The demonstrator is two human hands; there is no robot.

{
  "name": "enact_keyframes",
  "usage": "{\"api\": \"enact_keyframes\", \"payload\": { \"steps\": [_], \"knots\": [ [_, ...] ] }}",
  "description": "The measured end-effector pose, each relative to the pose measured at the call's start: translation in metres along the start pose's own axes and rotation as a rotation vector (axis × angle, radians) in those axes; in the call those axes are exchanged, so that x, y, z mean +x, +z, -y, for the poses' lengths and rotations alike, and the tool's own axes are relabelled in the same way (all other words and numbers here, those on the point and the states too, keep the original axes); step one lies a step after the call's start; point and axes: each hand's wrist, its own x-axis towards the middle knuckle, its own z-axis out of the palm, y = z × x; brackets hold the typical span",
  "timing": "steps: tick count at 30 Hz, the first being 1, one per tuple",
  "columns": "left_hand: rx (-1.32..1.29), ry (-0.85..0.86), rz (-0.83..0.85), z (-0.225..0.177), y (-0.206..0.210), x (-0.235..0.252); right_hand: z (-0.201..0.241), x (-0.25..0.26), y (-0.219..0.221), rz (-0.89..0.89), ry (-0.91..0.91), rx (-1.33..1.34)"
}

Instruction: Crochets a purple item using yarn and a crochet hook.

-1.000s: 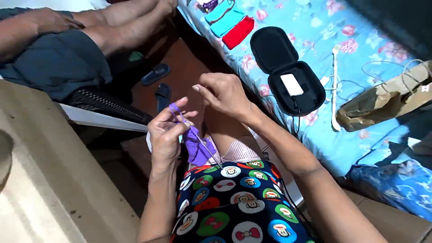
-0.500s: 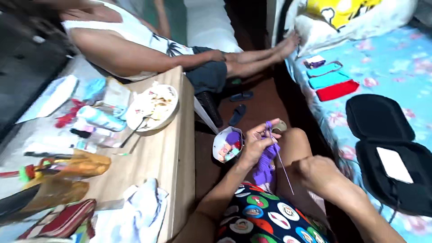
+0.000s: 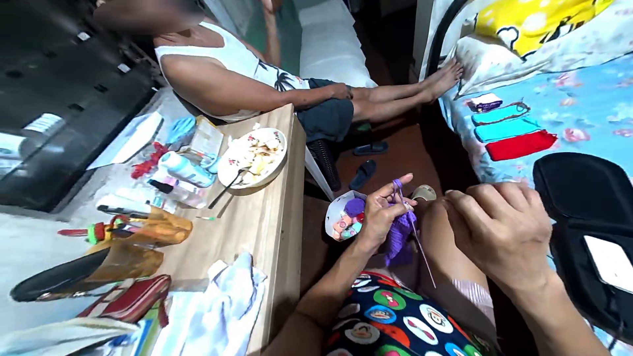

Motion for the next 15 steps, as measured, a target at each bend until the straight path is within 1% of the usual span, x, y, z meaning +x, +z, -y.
{"api": "enact_keyframes", "payload": {
  "steps": [2, 4, 5, 7, 9, 11, 15],
  "knots": [
    [-0.007, 0.026, -0.023, 0.001, 0.0, -0.001, 0.009, -0.013, -0.001, 0.119, 0.1, 0.164],
    [-0.01, 0.06, -0.043, 0.0, -0.001, -0.001, 0.017, -0.029, -0.002, 0.295, 0.244, 0.4],
    [-0.003, 0.079, -0.038, -0.001, -0.001, -0.002, 0.021, -0.037, -0.001, 0.369, 0.304, 0.508],
    [0.057, 0.113, 0.009, -0.003, -0.003, -0.006, 0.027, -0.049, -0.001, 0.479, 0.382, 0.637],
    [0.124, 0.137, 0.068, -0.004, 0.0, -0.015, 0.029, -0.057, 0.0, 0.503, 0.422, 0.665],
    [0.145, 0.134, 0.153, -0.002, 0.0, -0.026, 0.029, -0.061, 0.0, 0.48, 0.492, 0.695],
    [0.099, 0.155, 0.179, 0.002, 0.012, -0.025, 0.026, -0.068, 0.004, 0.315, 0.64, 0.756]
  ]
}}
